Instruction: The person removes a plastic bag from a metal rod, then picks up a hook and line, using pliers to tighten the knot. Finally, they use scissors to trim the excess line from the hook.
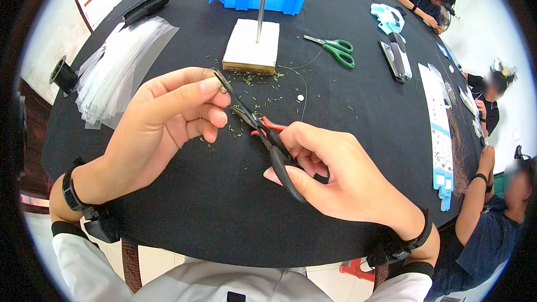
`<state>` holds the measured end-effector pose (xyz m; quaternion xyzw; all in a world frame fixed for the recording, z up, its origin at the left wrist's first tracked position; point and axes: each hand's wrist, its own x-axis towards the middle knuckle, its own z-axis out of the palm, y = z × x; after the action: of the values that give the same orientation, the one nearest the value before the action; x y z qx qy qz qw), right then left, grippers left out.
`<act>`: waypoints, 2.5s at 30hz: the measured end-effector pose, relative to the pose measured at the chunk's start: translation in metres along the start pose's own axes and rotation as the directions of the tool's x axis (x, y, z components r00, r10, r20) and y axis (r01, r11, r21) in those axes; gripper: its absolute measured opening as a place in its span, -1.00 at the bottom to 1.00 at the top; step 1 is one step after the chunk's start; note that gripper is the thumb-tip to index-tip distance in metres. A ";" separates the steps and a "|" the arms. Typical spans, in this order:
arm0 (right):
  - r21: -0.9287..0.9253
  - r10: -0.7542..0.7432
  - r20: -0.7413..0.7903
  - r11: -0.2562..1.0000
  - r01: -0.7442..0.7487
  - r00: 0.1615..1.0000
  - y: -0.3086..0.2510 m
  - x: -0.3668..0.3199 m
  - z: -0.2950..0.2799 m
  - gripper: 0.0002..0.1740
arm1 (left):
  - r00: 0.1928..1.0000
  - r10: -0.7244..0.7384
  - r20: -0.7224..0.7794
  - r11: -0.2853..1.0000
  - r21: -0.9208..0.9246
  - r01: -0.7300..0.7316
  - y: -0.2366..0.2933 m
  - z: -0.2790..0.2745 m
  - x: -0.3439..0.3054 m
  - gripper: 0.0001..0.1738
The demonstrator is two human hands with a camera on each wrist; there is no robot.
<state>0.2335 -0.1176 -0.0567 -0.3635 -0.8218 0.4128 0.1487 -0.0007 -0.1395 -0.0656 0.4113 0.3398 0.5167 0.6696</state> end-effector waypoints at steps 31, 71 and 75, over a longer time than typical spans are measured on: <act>-0.083 0.001 -0.047 0.997 -0.005 0.999 0.000 0.002 0.006 -0.91 | 0.999 -0.015 0.048 0.996 -0.089 0.020 -0.003 -0.004 0.002 -0.80; 0.045 -0.034 -0.005 0.998 0.034 0.999 0.004 -0.002 0.002 -0.84 | 0.998 0.066 0.012 0.998 -0.014 -0.065 0.003 0.002 -0.001 -0.80; -0.026 -0.048 -0.059 0.999 0.046 0.997 0.004 -0.002 0.005 -0.85 | 0.997 0.072 0.003 0.997 -0.026 -0.072 0.002 0.002 -0.001 -0.80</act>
<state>0.2335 -0.1203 -0.0626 -0.3580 -0.8303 0.3882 0.1784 -0.0005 -0.1409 -0.0630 0.4155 0.3167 0.5442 0.6564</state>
